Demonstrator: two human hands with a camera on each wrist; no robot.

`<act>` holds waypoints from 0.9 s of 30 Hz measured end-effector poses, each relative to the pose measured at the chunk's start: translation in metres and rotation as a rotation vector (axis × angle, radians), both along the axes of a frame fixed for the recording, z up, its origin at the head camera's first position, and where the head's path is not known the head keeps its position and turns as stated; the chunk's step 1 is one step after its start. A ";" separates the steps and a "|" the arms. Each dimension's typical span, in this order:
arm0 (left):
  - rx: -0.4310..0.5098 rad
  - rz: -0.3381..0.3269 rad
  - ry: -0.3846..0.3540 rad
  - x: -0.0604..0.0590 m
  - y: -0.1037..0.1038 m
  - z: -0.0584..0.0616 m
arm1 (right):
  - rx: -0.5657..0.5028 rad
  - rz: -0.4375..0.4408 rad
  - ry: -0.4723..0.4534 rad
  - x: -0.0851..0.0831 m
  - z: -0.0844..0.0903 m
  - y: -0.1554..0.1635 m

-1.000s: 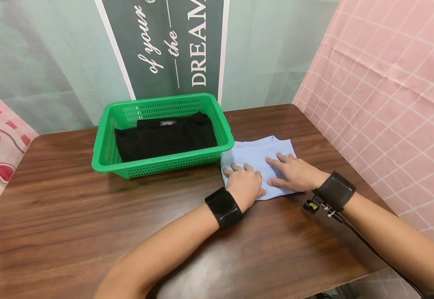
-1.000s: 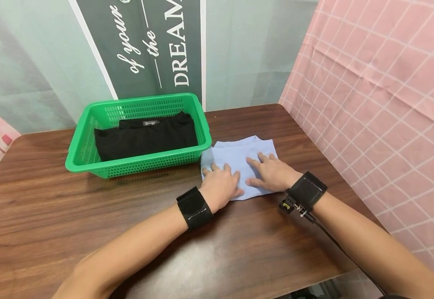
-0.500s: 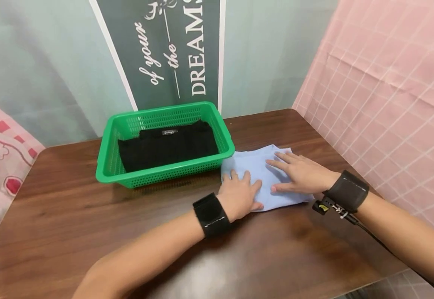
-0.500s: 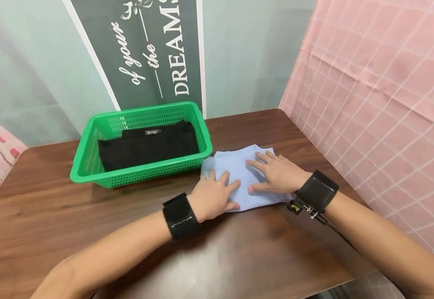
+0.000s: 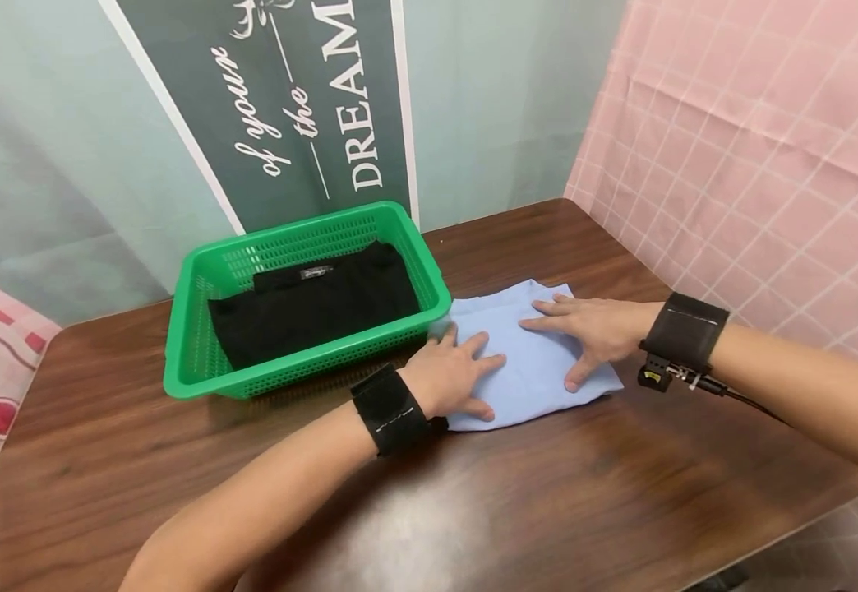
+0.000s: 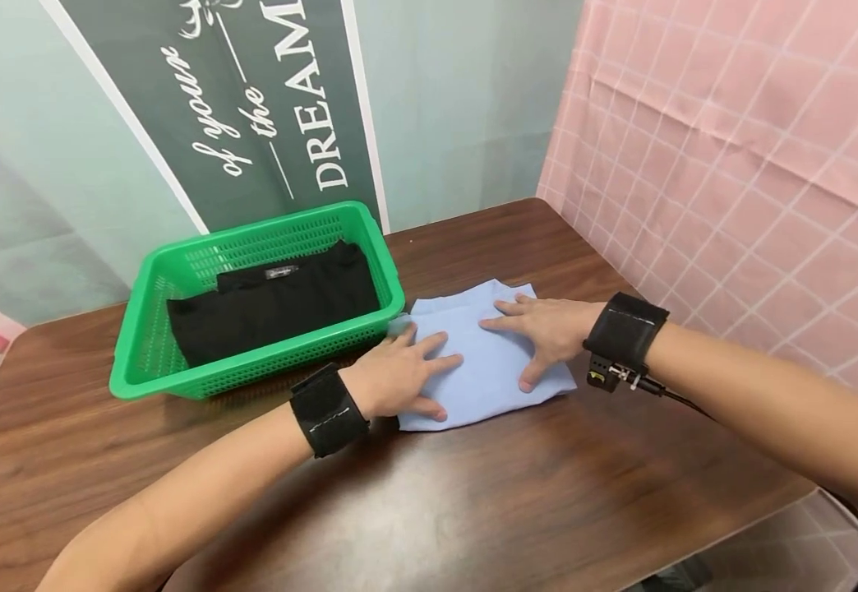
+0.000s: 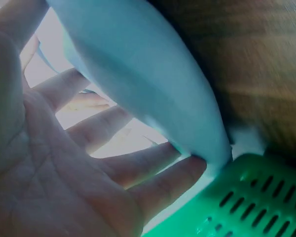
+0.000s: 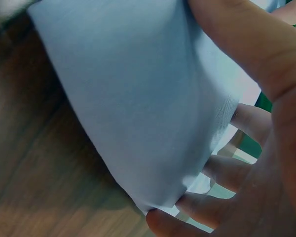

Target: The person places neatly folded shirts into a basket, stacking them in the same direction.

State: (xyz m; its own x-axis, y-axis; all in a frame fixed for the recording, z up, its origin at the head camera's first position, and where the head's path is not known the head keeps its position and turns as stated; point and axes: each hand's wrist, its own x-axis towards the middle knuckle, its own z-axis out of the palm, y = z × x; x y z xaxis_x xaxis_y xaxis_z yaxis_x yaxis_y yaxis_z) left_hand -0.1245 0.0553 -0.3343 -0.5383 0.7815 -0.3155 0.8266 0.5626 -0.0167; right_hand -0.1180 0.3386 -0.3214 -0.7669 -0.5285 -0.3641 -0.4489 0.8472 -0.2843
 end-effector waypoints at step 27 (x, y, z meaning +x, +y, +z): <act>0.001 -0.009 -0.025 0.016 0.019 -0.009 | 0.015 -0.032 0.050 0.026 -0.005 0.010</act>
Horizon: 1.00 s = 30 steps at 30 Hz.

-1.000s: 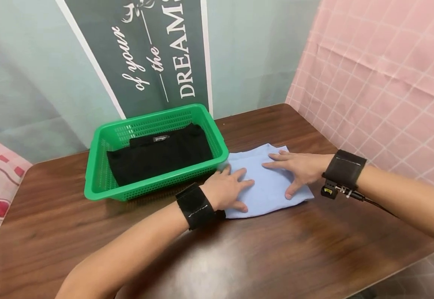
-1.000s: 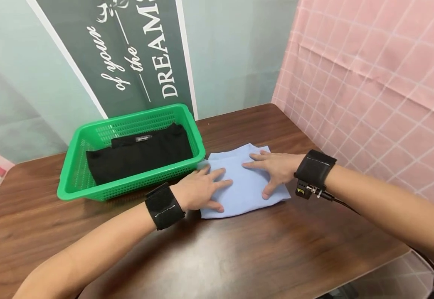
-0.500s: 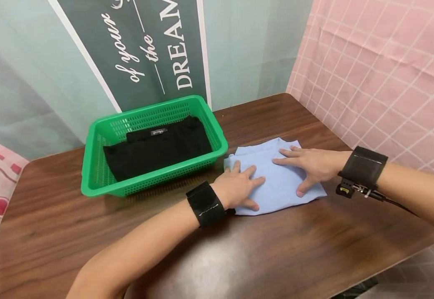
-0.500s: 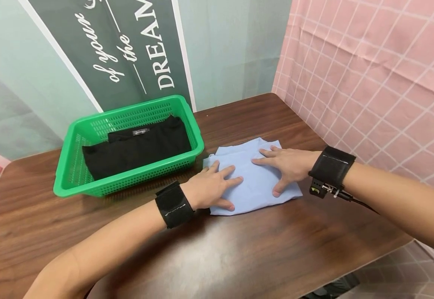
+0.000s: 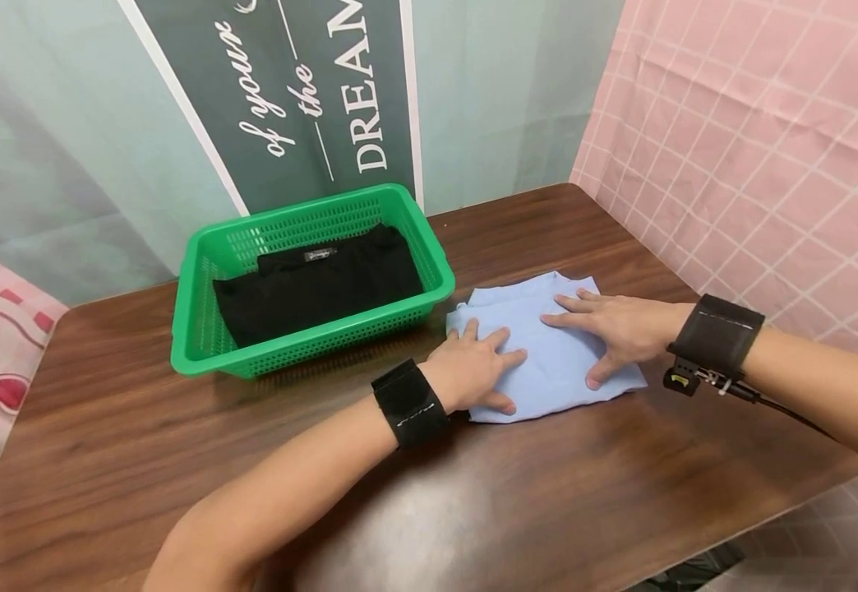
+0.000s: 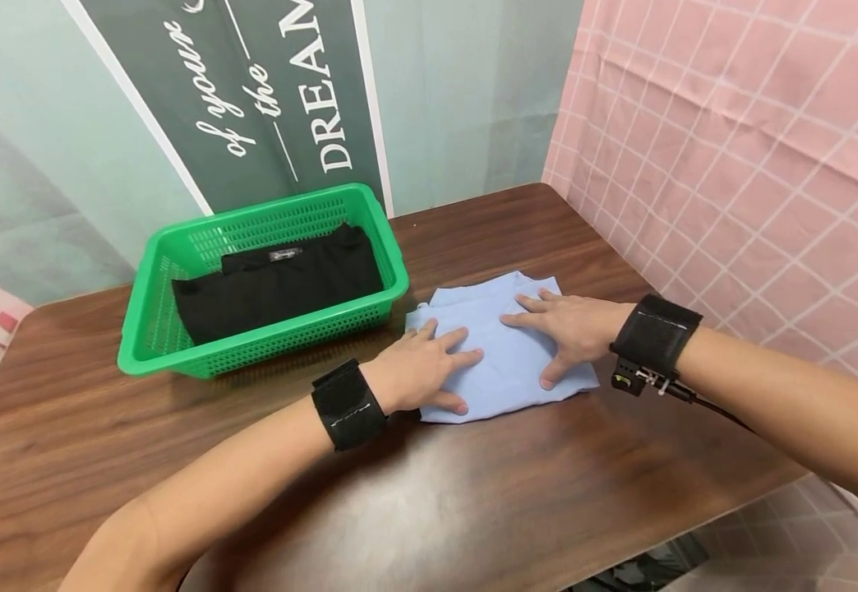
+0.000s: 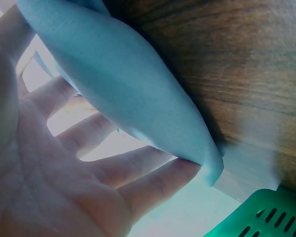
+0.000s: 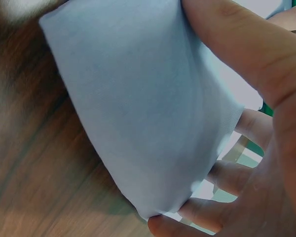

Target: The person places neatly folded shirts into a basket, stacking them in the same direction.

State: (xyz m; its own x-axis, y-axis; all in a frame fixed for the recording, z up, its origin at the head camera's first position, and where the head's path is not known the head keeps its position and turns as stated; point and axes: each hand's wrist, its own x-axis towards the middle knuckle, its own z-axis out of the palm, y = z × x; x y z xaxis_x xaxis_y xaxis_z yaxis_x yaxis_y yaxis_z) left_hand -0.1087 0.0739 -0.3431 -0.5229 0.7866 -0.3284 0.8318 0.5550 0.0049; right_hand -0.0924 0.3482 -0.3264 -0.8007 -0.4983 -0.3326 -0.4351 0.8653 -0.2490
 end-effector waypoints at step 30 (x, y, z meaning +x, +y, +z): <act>0.028 -0.024 0.041 0.032 -0.060 -0.002 | 0.039 0.092 0.021 0.022 0.002 -0.056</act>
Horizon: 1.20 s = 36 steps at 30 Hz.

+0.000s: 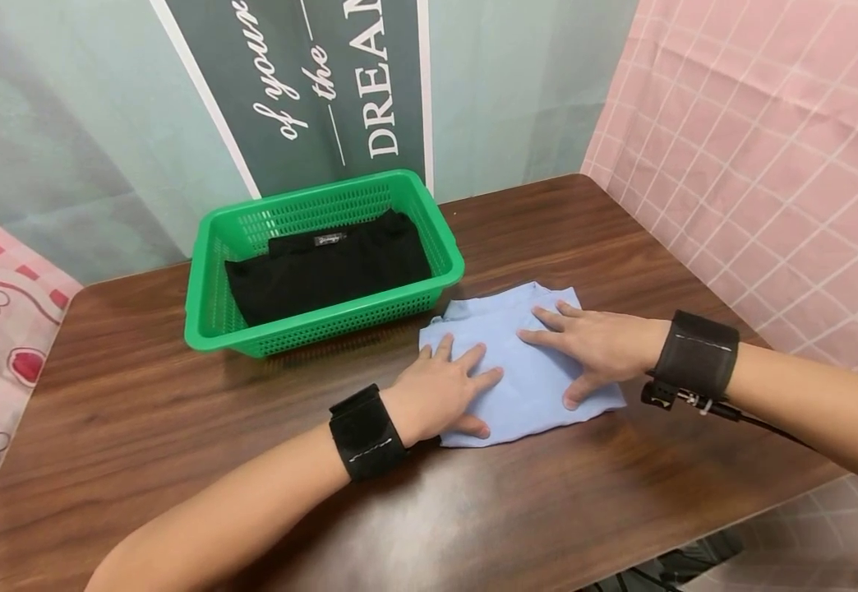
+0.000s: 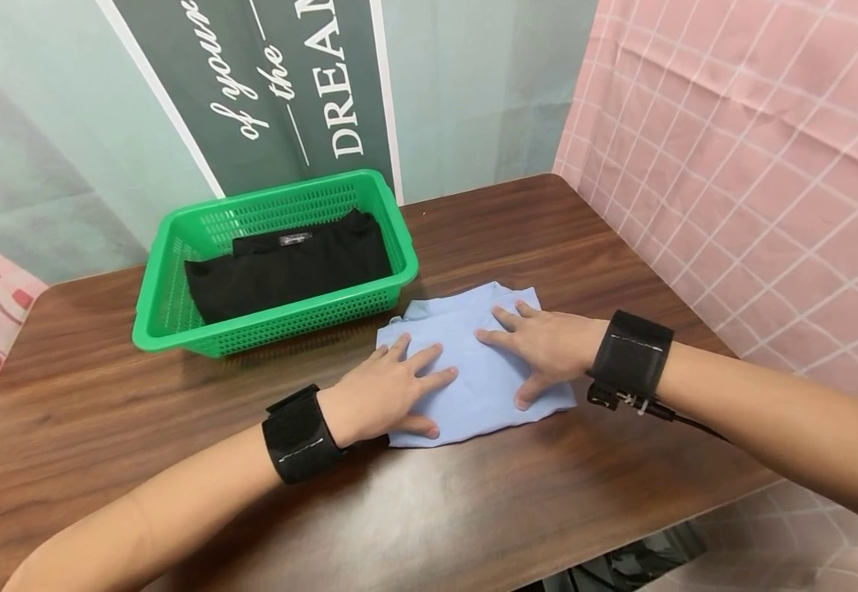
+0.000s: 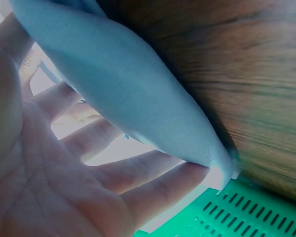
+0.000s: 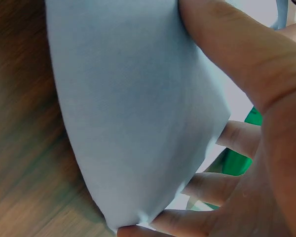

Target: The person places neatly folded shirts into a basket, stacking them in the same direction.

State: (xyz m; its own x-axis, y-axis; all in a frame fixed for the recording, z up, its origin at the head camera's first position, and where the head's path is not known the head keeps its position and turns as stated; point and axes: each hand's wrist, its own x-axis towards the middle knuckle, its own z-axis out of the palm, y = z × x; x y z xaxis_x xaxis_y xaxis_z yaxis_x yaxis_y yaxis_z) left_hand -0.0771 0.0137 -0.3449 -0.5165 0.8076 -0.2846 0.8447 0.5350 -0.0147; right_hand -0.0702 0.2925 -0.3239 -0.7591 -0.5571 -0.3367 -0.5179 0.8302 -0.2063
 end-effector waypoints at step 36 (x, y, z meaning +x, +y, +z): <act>0.097 -0.019 0.039 0.011 -0.064 -0.003 | 0.047 0.111 0.066 0.000 -0.008 -0.056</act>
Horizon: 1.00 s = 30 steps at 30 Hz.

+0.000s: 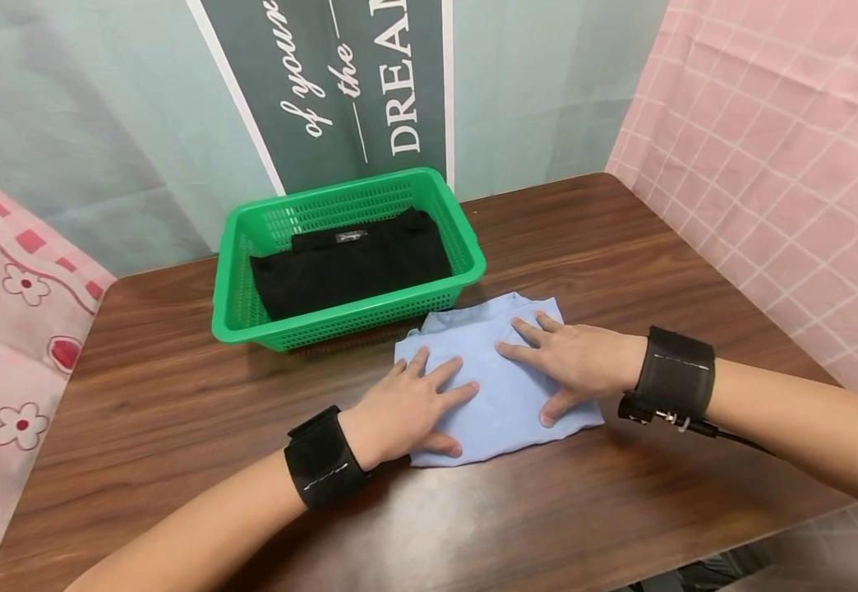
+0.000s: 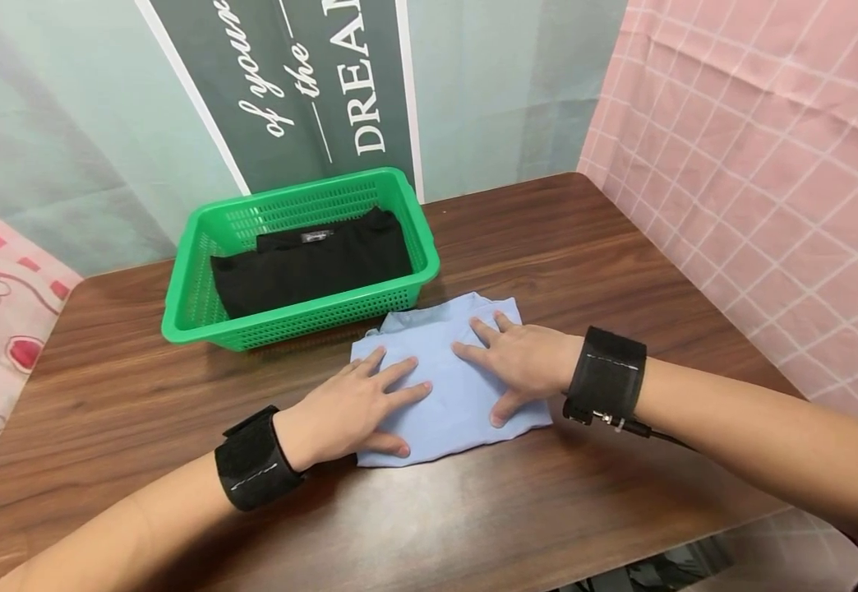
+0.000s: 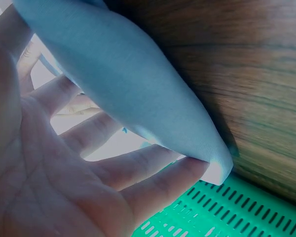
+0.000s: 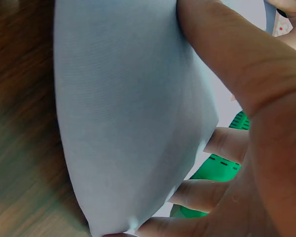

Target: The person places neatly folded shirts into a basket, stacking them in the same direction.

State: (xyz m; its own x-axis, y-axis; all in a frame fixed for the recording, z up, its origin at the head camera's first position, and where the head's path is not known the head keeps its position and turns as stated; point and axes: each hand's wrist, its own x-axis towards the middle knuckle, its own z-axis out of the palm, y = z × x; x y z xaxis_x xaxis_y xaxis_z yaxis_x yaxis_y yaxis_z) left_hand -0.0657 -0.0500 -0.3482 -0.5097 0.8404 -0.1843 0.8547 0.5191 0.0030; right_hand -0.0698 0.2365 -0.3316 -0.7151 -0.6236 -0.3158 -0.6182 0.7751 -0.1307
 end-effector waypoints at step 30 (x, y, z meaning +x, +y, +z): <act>0.057 0.018 -0.029 0.009 -0.039 -0.012 | -0.026 0.040 0.036 0.005 -0.013 -0.035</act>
State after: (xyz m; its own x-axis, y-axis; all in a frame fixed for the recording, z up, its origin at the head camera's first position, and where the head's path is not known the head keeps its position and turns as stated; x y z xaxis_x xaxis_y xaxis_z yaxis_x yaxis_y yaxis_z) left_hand -0.0566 -0.0892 -0.3600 -0.5202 0.8405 -0.1513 0.8443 0.5328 0.0574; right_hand -0.0646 0.2019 -0.3449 -0.7004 -0.6593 -0.2735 -0.6531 0.7465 -0.1272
